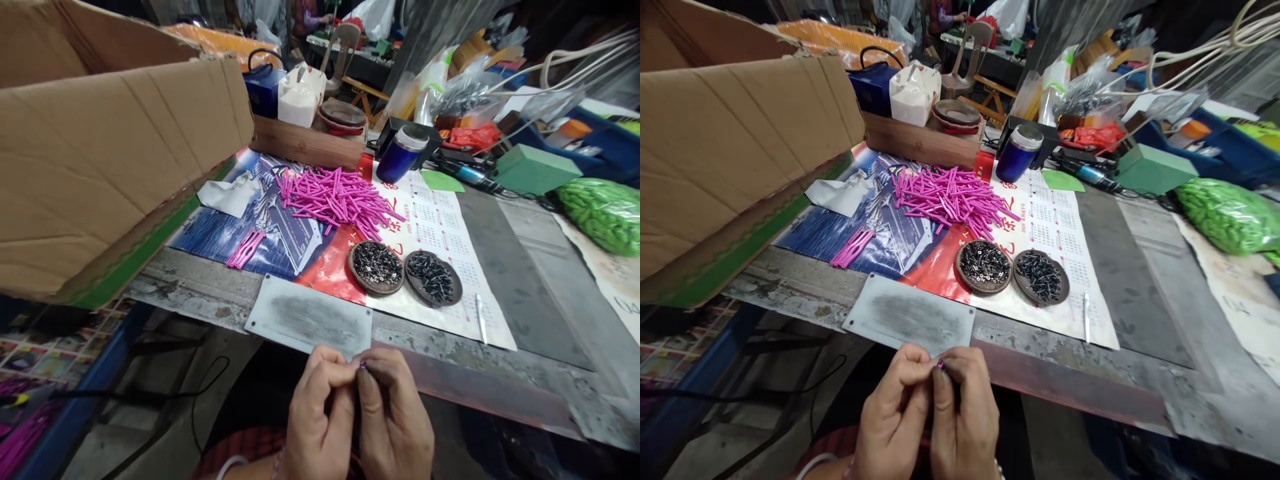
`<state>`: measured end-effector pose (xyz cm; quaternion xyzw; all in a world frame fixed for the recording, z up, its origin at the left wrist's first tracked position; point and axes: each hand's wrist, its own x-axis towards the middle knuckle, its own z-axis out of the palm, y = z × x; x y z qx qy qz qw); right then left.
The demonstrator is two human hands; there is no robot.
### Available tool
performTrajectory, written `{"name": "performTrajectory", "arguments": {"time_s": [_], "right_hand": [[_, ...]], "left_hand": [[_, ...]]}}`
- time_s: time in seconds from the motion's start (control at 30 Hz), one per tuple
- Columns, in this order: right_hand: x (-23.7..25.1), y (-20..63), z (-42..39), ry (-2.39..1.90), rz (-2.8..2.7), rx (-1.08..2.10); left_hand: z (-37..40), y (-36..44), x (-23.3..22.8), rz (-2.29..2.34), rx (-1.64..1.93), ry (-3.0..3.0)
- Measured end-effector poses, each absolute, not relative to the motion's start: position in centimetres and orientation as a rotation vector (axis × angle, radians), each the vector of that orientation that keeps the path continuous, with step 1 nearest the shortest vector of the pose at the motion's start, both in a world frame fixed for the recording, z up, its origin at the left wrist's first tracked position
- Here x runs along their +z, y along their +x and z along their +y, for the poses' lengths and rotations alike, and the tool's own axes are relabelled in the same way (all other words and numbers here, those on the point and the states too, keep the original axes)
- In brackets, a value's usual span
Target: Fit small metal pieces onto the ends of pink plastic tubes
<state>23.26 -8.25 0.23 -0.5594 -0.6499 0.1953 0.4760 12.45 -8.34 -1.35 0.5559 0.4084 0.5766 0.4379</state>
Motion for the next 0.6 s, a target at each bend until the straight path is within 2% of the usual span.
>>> {"name": "performTrajectory", "arguments": {"time_s": [0.33, 0.6], "right_hand": [[0.7, 22.7, -8.0, -1.310, -1.383, 0.728], [0.5, 22.8, -8.0, -1.308, -1.400, 0.598]], "left_hand": [[-8.1, 12.3, -1.3, 1.006, 1.483, 1.339], [-8.8, 12.5, -2.4, 0.991, 1.524, 1.360]]}}
